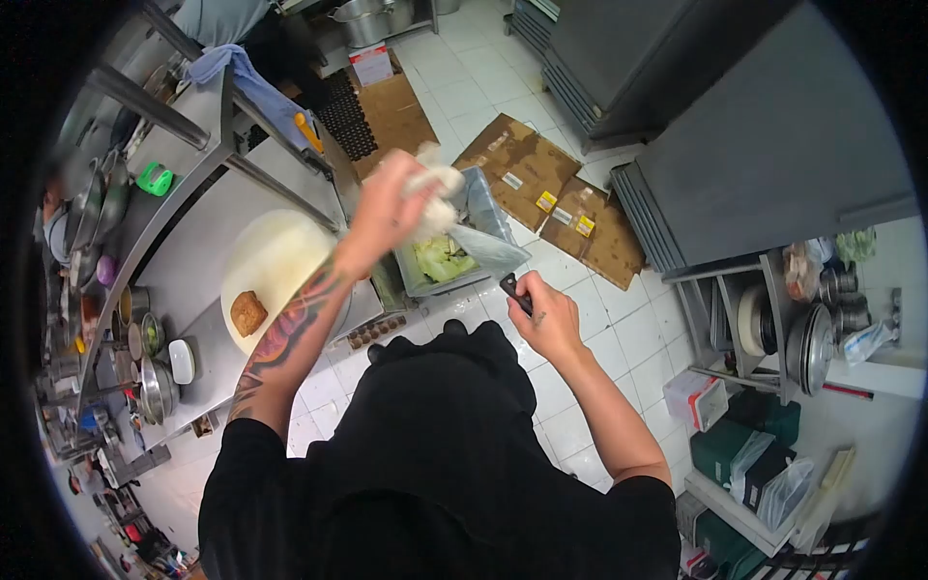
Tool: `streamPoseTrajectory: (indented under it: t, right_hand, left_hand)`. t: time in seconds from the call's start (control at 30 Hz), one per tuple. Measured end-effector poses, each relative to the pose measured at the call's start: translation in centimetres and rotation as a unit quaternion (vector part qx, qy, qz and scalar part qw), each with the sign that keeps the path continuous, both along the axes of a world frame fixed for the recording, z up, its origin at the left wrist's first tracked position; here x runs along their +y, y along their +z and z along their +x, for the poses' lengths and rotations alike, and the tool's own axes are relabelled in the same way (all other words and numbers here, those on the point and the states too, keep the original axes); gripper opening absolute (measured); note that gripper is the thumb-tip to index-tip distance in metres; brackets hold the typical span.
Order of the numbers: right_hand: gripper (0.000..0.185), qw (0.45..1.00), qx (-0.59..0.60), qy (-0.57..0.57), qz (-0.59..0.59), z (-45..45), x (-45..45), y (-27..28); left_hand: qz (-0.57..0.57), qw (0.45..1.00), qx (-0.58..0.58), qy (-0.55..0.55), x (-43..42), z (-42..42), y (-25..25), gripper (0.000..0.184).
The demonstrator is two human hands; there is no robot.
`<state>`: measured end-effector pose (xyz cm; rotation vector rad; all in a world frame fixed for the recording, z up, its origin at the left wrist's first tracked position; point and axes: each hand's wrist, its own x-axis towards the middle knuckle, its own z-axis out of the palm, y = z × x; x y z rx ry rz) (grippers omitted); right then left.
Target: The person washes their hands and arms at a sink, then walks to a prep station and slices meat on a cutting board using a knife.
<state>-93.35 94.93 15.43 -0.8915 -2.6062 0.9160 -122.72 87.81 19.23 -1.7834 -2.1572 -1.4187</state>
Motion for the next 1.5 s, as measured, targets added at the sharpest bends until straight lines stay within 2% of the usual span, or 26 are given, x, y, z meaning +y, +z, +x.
streamPoseTrajectory:
  t: [0.1, 0.2, 0.27, 0.3, 0.37, 0.43, 0.5, 0.57, 0.7, 0.77, 0.83, 0.87, 0.9, 0.97, 1.03, 1.07, 1.1, 1.13, 1.17, 1.23, 1.27, 1.33, 1.37, 1.43, 1.47, 1.5]
  right_hand:
    - [0.022, 0.994, 0.044, 0.073, 0.061, -1.6, -0.2, 1.4]
    - [0.02, 0.981, 0.066, 0.127, 0.134, -2.5, 0.2, 2.0]
    - [0.015, 0.968, 0.034, 0.178, 0.173, -1.5, 0.1, 1.8]
    - [0.015, 0.968, 0.03, 0.18, 0.173, -1.0, -0.2, 2.1]
    - [0.014, 0.965, -0.005, 0.199, 0.173, -0.1, -0.2, 3.0]
    - [0.013, 0.966, -0.029, 0.189, 0.173, 0.5, 0.2, 2.9]
    - [0.013, 0.967, -0.047, 0.169, 0.184, 0.2, 0.7, 2.2]
    - [0.014, 0.968, -0.041, 0.168, 0.184, -0.5, 0.4, 2.5]
    - [0.018, 0.967, -0.074, 0.146, 0.195, 0.5, 0.6, 4.8]
    - [0.023, 0.969, -0.185, 0.075, 0.143, 3.0, 2.3, 8.2]
    - [0.03, 0.965, -0.244, -0.034, 0.091, 4.5, 4.4, 10.4]
    - [0.031, 0.967, -0.224, -0.076, 0.09, 5.7, 5.9, 9.5]
    - [0.034, 0.973, -0.198, -0.083, 0.088, 6.8, 7.5, 8.0]
    - [0.038, 0.996, -0.045, -0.072, 0.025, 7.4, 8.5, 5.0]
    - [0.038, 0.987, -0.062, -0.083, -0.124, 3.8, 5.6, 6.3]
    - [0.039, 0.98, -0.036, -0.039, -0.19, 1.6, 3.3, 6.8]
    - [0.04, 0.967, -0.009, 0.001, -0.254, -1.0, 1.1, 7.0]
    - [0.044, 0.961, 0.012, 0.059, -0.268, -3.3, -0.9, 6.0]
    - [0.05, 0.952, 0.03, 0.094, -0.291, -6.1, -3.7, 5.4]
    - [0.046, 0.937, -0.023, 0.128, -0.323, -11.4, -8.9, 4.5]
    - [0.043, 0.935, -0.028, 0.141, -0.325, -13.8, -11.3, 3.1]
    - [0.041, 0.94, 0.011, 0.151, -0.305, -17.9, -16.0, 0.6]
    - [0.041, 0.942, 0.007, 0.144, -0.302, -19.6, -17.9, -0.6]
    - [0.034, 0.95, 0.065, 0.149, -0.268, -22.3, -20.9, -2.2]
    - [0.034, 0.952, 0.062, 0.144, -0.264, -23.2, -21.9, -2.1]
    - [0.031, 0.974, -0.005, 0.162, -0.156, -23.9, -22.7, -2.1]
  left_hand:
    - [-0.027, 0.988, 0.006, -0.154, -0.1, 5.1, -0.6, 0.025]
    - [-0.092, 0.985, 0.028, -0.143, 1.6, 6.1, -6.0, 0.024]
    - [-0.17, 0.981, 0.08, -0.039, 3.9, 3.9, -9.6, 0.023]
    - [-0.169, 0.982, 0.075, -0.038, 3.8, 2.5, -10.5, 0.023]
    - [-0.135, 0.989, -0.008, 0.059, 3.5, -0.3, -11.2, 0.02]
    - [-0.105, 0.992, -0.043, 0.05, 2.6, 1.2, -7.1, 0.02]
    - [-0.078, 0.992, -0.084, 0.045, 0.8, 4.3, -6.1, 0.02]
    - [0.038, 0.994, -0.052, -0.083, 0.3, 7.4, -6.3, 0.023]
    - [-0.077, 0.994, -0.068, 0.048, 0.5, 6.0, -14.8, 0.028]
    - [-0.08, 0.963, -0.194, 0.172, -1.1, 3.6, -17.8, 0.031]
    - [-0.065, 0.952, -0.259, 0.152, -5.4, 3.8, -16.1, 0.035]
    - [-0.061, 0.941, -0.304, 0.134, -8.6, 3.8, -13.9, 0.034]
    - [-0.052, 0.929, -0.348, 0.112, -11.5, 4.0, -11.9, 0.033]
    - [0.01, 0.917, -0.381, 0.119, -19.0, 3.1, -10.5, 0.03]
    - [0.025, 0.903, -0.374, 0.209, -29.4, 0.8, -10.9, 0.028]
    - [-0.04, 0.888, -0.325, 0.322, -34.5, -0.1, -8.0, 0.028]
    - [0.063, 0.781, -0.451, 0.427, -41.0, -1.8, -13.8, 0.028]
    - [0.052, 0.784, -0.483, 0.387, -44.7, -3.5, -8.9, 0.028]
    - [0.036, 0.796, -0.426, 0.428, -48.2, -5.7, -8.5, 0.027]
    - [-0.017, 0.756, -0.357, 0.548, -53.4, -10.3, -8.8, 0.027]
    - [-0.016, 0.756, -0.362, 0.545, -54.9, -12.3, -10.0, 0.027]
    - [-0.043, 0.793, -0.164, 0.585, -56.9, -16.2, -14.5, 0.037]
    - [-0.123, 0.823, -0.057, 0.551, -57.6, -17.9, -17.3, 0.04]
    - [-0.412, 0.798, 0.019, 0.44, -56.9, -18.1, -17.9, 0.045]
    - [-0.369, 0.817, 0.03, 0.441, -54.7, -17.6, -15.7, 0.046]
    - [-0.326, 0.835, 0.041, 0.442, -52.0, -17.2, -13.4, 0.048]
